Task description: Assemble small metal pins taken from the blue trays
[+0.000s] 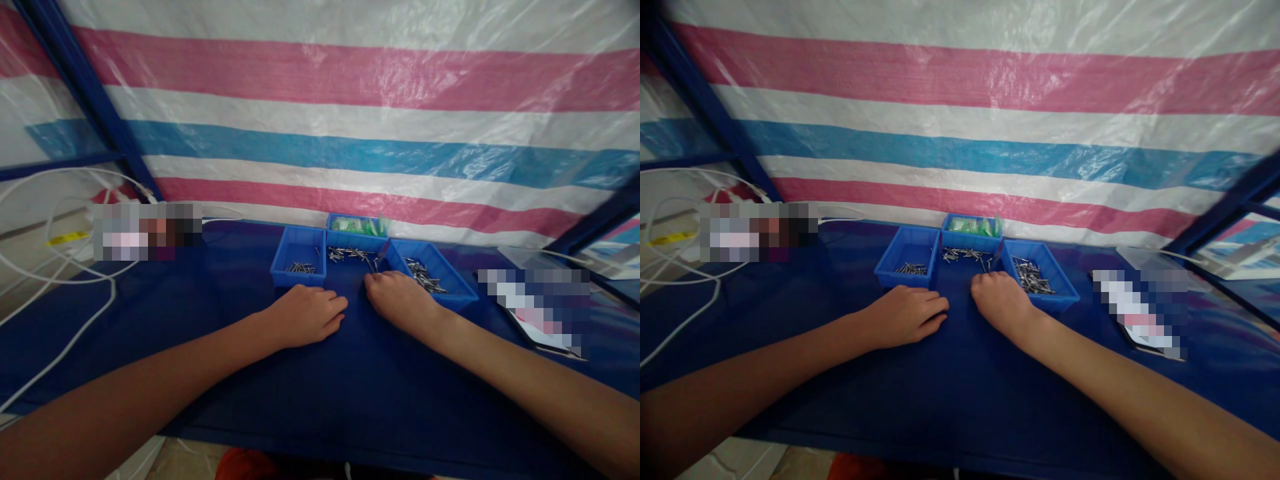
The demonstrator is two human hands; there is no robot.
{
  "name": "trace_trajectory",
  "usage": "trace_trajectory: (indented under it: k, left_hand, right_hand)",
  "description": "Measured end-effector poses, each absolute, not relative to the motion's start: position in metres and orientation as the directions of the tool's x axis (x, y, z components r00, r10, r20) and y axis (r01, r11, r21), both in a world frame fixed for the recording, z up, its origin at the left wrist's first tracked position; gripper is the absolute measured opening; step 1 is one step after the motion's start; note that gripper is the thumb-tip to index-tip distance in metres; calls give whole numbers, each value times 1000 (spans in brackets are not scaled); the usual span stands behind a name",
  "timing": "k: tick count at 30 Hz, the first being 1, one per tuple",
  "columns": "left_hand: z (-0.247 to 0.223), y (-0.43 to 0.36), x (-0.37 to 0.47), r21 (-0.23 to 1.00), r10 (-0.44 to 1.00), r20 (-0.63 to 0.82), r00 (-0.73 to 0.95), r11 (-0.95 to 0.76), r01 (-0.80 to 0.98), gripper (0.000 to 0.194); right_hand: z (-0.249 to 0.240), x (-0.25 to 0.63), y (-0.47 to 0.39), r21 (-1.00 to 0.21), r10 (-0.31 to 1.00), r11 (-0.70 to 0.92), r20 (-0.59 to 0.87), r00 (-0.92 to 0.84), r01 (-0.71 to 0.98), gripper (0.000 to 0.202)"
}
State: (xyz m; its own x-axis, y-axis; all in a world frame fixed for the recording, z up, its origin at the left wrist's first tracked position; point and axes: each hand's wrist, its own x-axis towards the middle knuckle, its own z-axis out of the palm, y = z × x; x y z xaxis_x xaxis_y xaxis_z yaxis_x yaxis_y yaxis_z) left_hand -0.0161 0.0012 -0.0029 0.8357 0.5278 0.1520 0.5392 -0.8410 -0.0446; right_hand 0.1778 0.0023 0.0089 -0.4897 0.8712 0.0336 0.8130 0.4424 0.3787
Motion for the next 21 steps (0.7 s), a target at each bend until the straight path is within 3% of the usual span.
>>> trace_trajectory:
  k: [7, 12, 17, 21]
  left_hand:
    - [-4, 3, -14, -42, 539, 123, 833, -836, 547, 15]
    - [-5, 5, -13, -29, 538, 108, 836, -839, 544, 15]
    - [-4, 6, -15, -22, 538, 103, 837, -840, 543, 15]
    - [-4, 5, -14, -19, 530, 118, 840, -844, 536, 15]
  right_hand:
    - [-1, 181, -3, 297, 874, 408, 146, -463, 863, 29]
    - [-4, 174, 3, 183, 890, 428, 85, -448, 885, 39]
    - [-6, 176, 1, 166, 875, 446, 129, -467, 880, 34]
    - [-5, 182, -15, 139, 813, 547, 145, -564, 825, 27]
